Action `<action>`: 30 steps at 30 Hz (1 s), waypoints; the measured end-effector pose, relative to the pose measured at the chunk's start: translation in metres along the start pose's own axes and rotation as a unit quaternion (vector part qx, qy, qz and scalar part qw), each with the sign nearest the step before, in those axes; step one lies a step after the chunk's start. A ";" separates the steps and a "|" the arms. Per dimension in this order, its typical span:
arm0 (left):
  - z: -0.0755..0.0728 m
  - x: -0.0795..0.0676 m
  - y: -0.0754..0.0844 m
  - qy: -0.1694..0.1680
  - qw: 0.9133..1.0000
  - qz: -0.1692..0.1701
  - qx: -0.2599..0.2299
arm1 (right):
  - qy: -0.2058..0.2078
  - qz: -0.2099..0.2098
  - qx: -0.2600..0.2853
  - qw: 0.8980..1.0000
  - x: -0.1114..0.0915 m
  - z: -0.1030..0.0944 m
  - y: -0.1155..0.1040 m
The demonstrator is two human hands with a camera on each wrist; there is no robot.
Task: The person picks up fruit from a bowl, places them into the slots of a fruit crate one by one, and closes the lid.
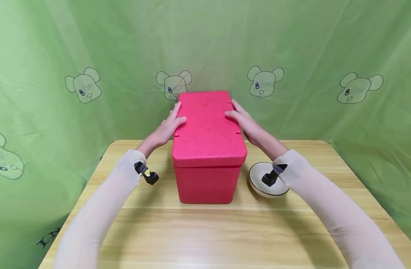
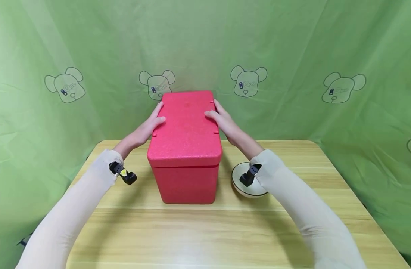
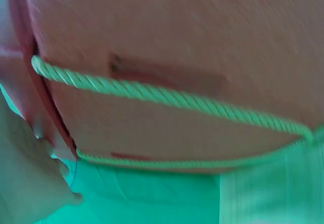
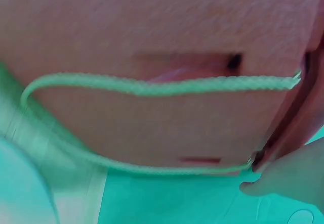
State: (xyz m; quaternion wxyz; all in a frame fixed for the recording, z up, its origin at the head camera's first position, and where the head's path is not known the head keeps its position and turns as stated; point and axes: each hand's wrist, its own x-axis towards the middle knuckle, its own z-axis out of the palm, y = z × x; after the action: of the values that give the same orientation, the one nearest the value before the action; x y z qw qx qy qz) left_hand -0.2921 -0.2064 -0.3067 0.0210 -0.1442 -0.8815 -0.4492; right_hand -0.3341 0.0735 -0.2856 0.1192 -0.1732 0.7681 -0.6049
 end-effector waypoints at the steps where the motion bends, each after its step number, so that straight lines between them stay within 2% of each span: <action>1: 0.000 -0.001 -0.002 0.004 1.000 0.008 0.022 | -0.012 -0.011 -0.012 1.000 -0.003 -0.001 0.000; 4: -0.002 -0.005 -0.008 0.024 0.994 0.031 0.102 | -0.043 -0.042 -0.043 0.997 -0.015 -0.003 -0.001; 8: -0.004 -0.013 -0.013 0.050 0.974 0.070 0.208 | -0.069 -0.074 -0.092 0.991 -0.039 0.000 -0.008; 10: -0.005 -0.018 -0.013 0.055 0.966 0.084 0.240 | -0.066 -0.081 -0.139 0.985 -0.049 0.001 -0.009; 12: -0.005 -0.022 -0.012 0.054 0.962 0.087 0.254 | -0.059 -0.079 -0.182 0.978 -0.055 0.001 -0.009; 14: -0.004 -0.023 -0.010 0.050 0.961 0.084 0.257 | -0.052 -0.082 -0.204 0.974 -0.057 0.002 -0.010; 17: -0.003 -0.020 -0.008 0.048 0.965 0.077 0.248 | -0.053 -0.087 -0.188 0.977 -0.053 0.003 -0.011; 21: -0.002 -0.017 -0.008 0.037 0.974 0.072 0.212 | -0.062 -0.094 -0.158 0.981 -0.050 0.004 -0.012; 24: -0.003 -0.016 -0.008 0.025 0.979 0.069 0.189 | -0.062 -0.088 -0.169 0.980 -0.052 0.004 -0.012; 30: -0.007 -0.015 -0.012 0.027 0.981 0.068 0.180 | -0.060 -0.093 -0.180 0.977 -0.047 0.004 -0.009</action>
State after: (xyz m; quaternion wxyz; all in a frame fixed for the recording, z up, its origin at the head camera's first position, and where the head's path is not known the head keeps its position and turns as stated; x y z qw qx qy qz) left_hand -0.2812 -0.2225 -0.3140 0.1010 -0.1853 -0.9351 -0.2845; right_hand -0.2883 0.0871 -0.2794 0.0749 -0.2988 0.8363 -0.4536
